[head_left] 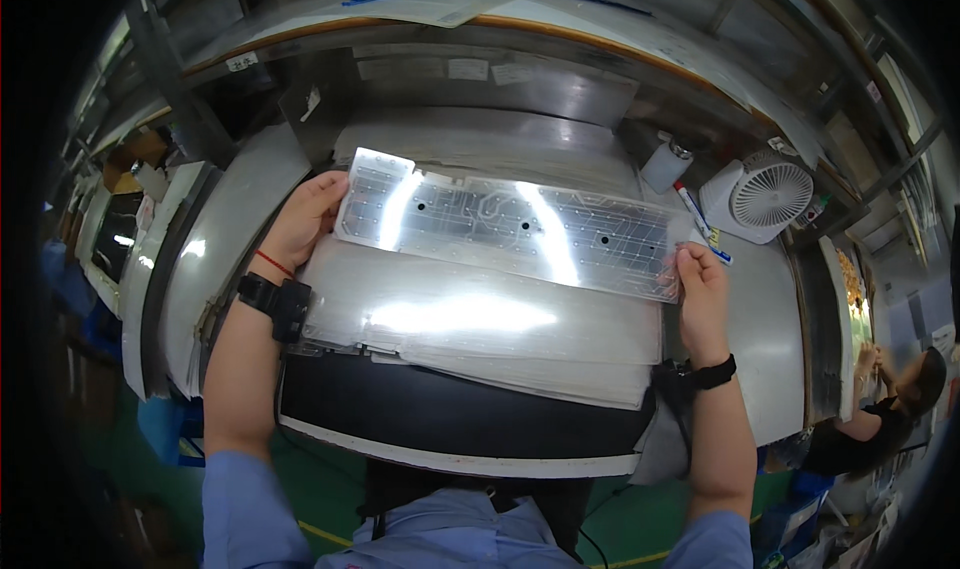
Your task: Inspecting and sorting transparent keyboard membrane layers at an industrial workstation.
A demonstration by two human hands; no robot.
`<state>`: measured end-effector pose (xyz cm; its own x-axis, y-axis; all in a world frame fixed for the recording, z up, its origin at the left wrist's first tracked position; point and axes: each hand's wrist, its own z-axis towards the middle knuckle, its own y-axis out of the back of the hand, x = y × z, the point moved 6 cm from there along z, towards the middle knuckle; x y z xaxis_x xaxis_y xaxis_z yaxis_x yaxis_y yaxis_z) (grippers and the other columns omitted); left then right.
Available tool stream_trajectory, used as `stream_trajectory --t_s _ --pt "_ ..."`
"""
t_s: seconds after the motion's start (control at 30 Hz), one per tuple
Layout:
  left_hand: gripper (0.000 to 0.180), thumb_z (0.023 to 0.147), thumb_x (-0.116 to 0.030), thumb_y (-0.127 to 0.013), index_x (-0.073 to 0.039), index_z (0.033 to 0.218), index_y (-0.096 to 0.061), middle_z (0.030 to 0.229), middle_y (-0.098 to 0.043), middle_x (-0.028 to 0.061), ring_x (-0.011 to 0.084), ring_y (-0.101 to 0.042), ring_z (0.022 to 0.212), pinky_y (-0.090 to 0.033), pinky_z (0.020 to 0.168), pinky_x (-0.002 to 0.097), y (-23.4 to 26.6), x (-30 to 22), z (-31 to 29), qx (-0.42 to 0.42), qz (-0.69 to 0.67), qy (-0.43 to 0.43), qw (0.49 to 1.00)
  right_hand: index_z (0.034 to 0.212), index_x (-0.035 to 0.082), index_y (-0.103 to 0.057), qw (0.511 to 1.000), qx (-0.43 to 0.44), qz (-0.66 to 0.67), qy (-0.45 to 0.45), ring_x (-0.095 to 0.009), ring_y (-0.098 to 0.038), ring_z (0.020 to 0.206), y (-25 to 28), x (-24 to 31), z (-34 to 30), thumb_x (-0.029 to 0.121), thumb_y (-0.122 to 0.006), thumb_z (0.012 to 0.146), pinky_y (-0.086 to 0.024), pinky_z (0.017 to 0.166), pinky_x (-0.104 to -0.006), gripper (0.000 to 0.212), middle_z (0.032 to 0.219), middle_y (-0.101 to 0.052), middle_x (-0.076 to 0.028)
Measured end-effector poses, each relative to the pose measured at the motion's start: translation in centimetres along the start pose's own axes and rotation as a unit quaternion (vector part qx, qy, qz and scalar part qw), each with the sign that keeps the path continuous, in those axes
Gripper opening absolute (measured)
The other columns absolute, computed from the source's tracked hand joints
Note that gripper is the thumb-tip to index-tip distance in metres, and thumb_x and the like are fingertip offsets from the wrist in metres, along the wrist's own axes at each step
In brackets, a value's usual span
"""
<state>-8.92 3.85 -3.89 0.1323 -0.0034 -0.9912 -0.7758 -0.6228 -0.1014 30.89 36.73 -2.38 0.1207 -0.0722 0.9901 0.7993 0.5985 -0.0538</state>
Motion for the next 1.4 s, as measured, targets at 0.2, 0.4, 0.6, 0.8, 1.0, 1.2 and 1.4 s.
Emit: stream_trajectory --t_s 0.2,0.4,0.6,0.8,1.0,1.2,1.4 --pt "0.018 0.099 -0.026 -0.056 -0.01 0.103 -0.062 0.077 -0.057 -0.0069 0.0024 -0.047 0.064 -0.038 0.059 0.0168 0.2 -0.4 -0.1 -0.012 -0.001 -0.013 1.0 0.097 0.001 -0.064 0.999 -0.009 -0.027 0.033 -0.005 -0.053 0.064 0.1 0.4 0.0 0.018 -0.055 0.1 -0.042 0.057 -0.02 0.019 0.082 -0.062 0.002" --pt "0.014 0.098 -0.026 -0.058 -0.012 0.098 -0.062 0.074 -0.052 -0.0087 0.0018 -0.044 0.063 -0.034 0.057 0.0167 0.7 -0.2 0.0 -0.032 -0.021 -0.011 0.999 0.104 0.003 -0.061 0.999 0.012 -0.032 0.012 -0.005 -0.053 0.065 0.4 0.7 -0.2 0.017 -0.053 0.101 -0.042 0.059 -0.0193 0.016 0.081 -0.058 0.002" --pt "0.015 0.095 -0.017 -0.061 -0.007 0.107 -0.062 0.077 -0.054 -0.0074 0.004 -0.046 0.066 -0.037 0.06 0.0184 0.8 -1.6 -0.2 -0.067 0.09 -0.097 0.989 0.114 0.001 -0.054 1.0 0.01 -0.004 0.01 -0.008 -0.057 0.069 -1.3 1.2 -0.5 0.01 -0.047 0.101 -0.048 0.063 -0.0222 0.017 0.087 -0.06 -0.003" --pt "0.013 0.09 -0.01 -0.063 -0.002 0.098 -0.069 0.083 -0.06 0.0019 0.0107 -0.053 0.073 -0.043 0.065 0.024 -6.0 -6.8 -4.6 0.066 0.435 -0.159 0.884 0.114 0.001 -0.053 0.999 0.031 -0.018 0.021 -0.009 -0.059 0.071 -0.2 0.3 -0.2 0.007 -0.046 0.101 -0.05 0.065 -0.0229 0.016 0.092 -0.061 -0.005" --pt "0.015 0.083 -0.01 -0.064 -0.004 0.093 -0.073 0.085 -0.066 0.0105 0.0269 -0.063 0.083 -0.051 0.073 0.0354 -10.9 -6.4 -6.8 0.138 0.574 -0.227 0.774 0.114 0.002 -0.053 0.999 0.032 -0.007 0.017 -0.01 -0.059 0.068 -0.4 0.1 0.0 0.007 -0.046 0.101 -0.05 0.063 -0.0224 0.016 0.093 -0.061 -0.005" --pt "0.018 0.08 -0.006 -0.064 -0.004 0.096 -0.073 0.089 -0.067 0.0102 0.0272 -0.064 0.083 -0.051 0.073 0.0344 -11.5 -6.5 -7.4 0.136 0.629 -0.207 0.737 0.115 0.002 -0.053 1.0 0.023 -0.01 0.0 -0.01 -0.06 0.068 -0.4 0.2 0.0 0.007 -0.046 0.101 -0.05 0.062 -0.0223 0.017 0.094 -0.065 -0.007" --pt "0.018 0.08 -0.007 -0.065 -0.004 0.095 -0.073 0.09 -0.067 0.0105 0.028 -0.064 0.083 -0.052 0.074 0.0355 -11.9 -6.4 -7.9 0.121 0.663 -0.22 0.705 0.117 0.002 -0.053 1.0 0.026 0.0 0.002 -0.011 -0.061 0.069 -0.3 0.0 0.1 0.007 -0.046 0.101 -0.05 0.063 -0.0227 0.018 0.095 -0.065 -0.008"
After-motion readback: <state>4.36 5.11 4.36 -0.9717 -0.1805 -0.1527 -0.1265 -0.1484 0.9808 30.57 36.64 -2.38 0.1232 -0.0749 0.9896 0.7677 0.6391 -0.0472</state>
